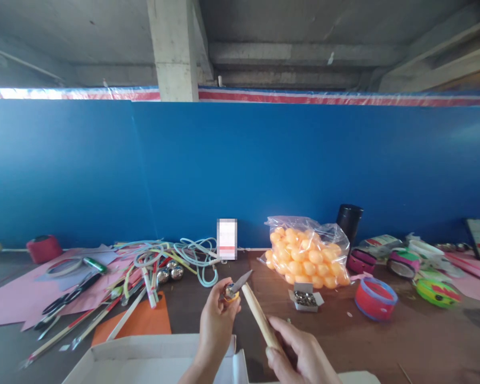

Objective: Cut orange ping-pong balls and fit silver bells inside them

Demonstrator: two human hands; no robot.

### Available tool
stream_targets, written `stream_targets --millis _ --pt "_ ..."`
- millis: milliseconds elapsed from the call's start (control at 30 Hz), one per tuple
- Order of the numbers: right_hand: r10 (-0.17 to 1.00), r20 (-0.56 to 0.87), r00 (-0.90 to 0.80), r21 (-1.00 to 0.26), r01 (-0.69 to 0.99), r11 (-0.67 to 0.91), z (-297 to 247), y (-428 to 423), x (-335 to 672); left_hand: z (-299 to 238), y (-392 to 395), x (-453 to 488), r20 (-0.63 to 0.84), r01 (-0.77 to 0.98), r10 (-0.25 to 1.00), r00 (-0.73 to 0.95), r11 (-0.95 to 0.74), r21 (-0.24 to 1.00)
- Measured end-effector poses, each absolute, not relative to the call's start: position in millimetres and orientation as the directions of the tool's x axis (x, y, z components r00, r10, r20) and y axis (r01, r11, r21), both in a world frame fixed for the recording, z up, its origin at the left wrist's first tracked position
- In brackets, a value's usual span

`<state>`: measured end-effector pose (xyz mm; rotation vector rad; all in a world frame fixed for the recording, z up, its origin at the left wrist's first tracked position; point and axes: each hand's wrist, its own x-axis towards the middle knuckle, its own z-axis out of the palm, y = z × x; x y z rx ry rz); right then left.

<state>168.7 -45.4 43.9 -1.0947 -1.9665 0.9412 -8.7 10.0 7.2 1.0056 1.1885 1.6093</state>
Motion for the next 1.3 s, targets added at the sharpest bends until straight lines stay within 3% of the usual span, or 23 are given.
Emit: stream_targets --millis 200,400,633,833,1000,1167,1300 --pt "0.907 0.239 -0.346 -0.846 0.385 0.369 46.4 -46.7 167.3 7.3 9.4 -9.4 0.099 -0.154 0.947 -0.307 -0.152 0.976" --pt "0.871 0.221 -0.439 -0.822 0.396 0.409 45.3 -44.5 169.6 7.4 9.7 -9.7 0.106 -0.176 0.947 -0.303 -0.165 0.971" --pt "0.877 0.215 -0.43 -0.832 0.389 0.395 47.9 -46.5 168.1 6.4 10.3 -9.7 0.111 -0.167 0.949 -0.295 -0.166 0.972" --pt "0.907 0.23 -0.353 -0.858 0.366 0.359 47.6 -47.3 166.8 6.5 9.3 -9.2 0.11 -0.163 0.947 -0.303 -0.165 0.973" --pt "0.881 0.219 -0.42 -0.843 0.373 0.387 47.9 -46.1 167.3 5.6 10.9 -9.8 0.093 -0.19 0.946 -0.31 -0.157 0.969" --pt "0.932 0.229 -0.28 -0.867 0.378 0.326 42.9 -48.4 166.1 5.3 11.8 -10.8 0.076 -0.202 0.95 -0.304 -0.142 0.969" --pt "0.945 0.199 -0.259 -0.894 0.347 0.283 41.3 -50.2 165.8 6.3 11.1 -11.0 0.064 -0.229 0.956 -0.286 -0.134 0.964"
